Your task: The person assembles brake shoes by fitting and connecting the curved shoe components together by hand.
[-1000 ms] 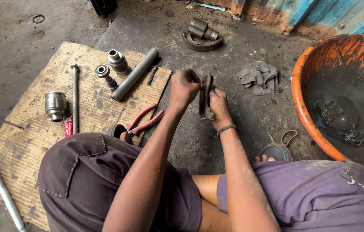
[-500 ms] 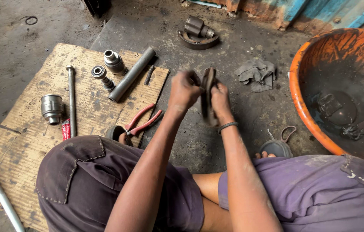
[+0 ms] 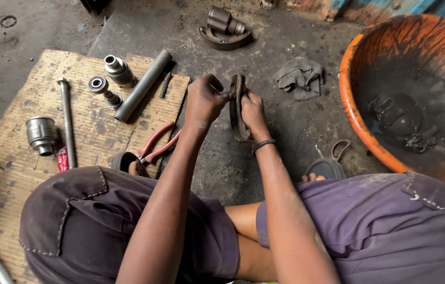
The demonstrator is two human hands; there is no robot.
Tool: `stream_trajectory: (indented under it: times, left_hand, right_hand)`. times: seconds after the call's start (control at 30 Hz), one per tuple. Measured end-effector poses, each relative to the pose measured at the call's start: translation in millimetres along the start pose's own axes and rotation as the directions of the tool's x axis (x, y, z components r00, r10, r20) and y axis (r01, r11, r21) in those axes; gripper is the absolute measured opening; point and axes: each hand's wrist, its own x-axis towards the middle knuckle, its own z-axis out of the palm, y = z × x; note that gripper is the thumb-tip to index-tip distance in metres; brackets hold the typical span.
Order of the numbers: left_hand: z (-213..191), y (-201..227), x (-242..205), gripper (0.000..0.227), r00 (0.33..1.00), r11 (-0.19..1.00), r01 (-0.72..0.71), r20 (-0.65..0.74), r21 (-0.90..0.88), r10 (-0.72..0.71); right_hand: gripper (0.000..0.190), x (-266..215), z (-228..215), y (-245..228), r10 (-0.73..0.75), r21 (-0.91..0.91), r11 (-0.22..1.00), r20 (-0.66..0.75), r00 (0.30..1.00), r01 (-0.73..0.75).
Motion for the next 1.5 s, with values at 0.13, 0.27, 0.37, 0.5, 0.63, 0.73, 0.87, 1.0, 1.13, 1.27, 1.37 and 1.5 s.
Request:
stream_trajectory:
  times: [0.13, 0.27, 0.37, 0.5, 0.63, 0.73, 0.87, 1.0, 1.13, 1.27, 1.37, 1.5]
  left_hand:
    - [-3.2, 6.2, 1.0, 0.026, 0.932, 0.929, 0.340, 0.183, -0.144, -0.313]
    - [-1.0, 2.1, 0.5, 0.020, 0.989, 0.999, 0.012, 0.149, 0.043, -0.019]
    - [2.4, 4.2, 0.6, 0.013, 0.980, 0.999, -0.026, 0.196, 0.046, 0.017]
    - [0.3, 4.4, 3.0, 0.017, 0.993, 0.986, -0.110, 0.048, 0.123, 0.105]
    - [3.7, 2.1, 3.2, 0.005, 0.967, 0.985, -0.155, 0.215, 0.079, 0.135]
    - [3.7, -0.1, 0.3, 0.009, 0.949, 0.995, -0.103, 0.301, 0.012, 0.094]
    - [4.4, -3.7, 5.3, 0.012, 0.972, 0.979, -0.202, 0.132, 0.035, 0.196]
    - [0.7, 1.4, -0.4, 0.016, 0.931, 0.981, -0.196, 0.314, -0.006, 0.188]
    - [-3.3, 12.3, 1.9, 0.013, 0.975, 0.982, -0.157, 0.177, 0.102, 0.137]
    - [-4.5, 21.8, -3.1, 0.012, 0.967, 0.977, -0.189, 0.195, 0.098, 0.167]
    - [-8.3, 28.4, -6.4, 0.016, 0.940, 0.990, -0.132, 0.322, 0.045, 0.111]
    - [-23.2, 28.7, 5.6, 0.014, 0.843, 0.988, 0.153, 0.526, -0.036, -0.112]
  right_hand:
    - [0.028, -8.7, 5.4, -18.5, 0.044, 0.035, 0.998, 0.000, 0.999, -0.044]
    - [0.028, -13.8, 10.9, -27.7, 0.002, -0.021, 1.000, -0.004, 1.000, -0.002]
    - [0.028, -15.8, 12.6, -29.4, 0.021, 0.053, 0.998, -0.016, 1.000, -0.020]
    - [0.025, -25.9, 24.4, -32.4, -0.011, 0.141, 0.990, 0.071, 0.997, 0.000]
    - [0.027, -33.2, 20.0, -50.0, 0.119, 0.126, 0.985, -0.024, 0.993, -0.115]
    - [0.027, -34.4, 17.2, -49.8, 0.050, 0.236, 0.971, -0.012, 0.999, -0.046]
    - [0.026, -28.5, 14.7, -30.0, -0.097, 0.206, 0.975, 0.061, 0.993, 0.083]
    - [0.031, -11.1, 0.4, -1.4, -0.003, 0.204, 0.979, -0.004, 1.000, 0.004]
    - [0.025, 1.4, 7.6, 9.0, -0.316, -0.145, 0.938, 0.021, 0.948, 0.316]
    - [0.032, -9.8, 8.9, -2.6, -0.025, 0.135, 0.990, -0.044, 0.999, 0.030]
    - [0.031, -2.9, 2.7, -0.1, -0.125, 0.128, 0.983, -0.060, 0.990, 0.132]
    - [0.032, -2.4, 3.9, -7.5, -0.046, 0.227, 0.972, -0.043, 0.998, 0.055]
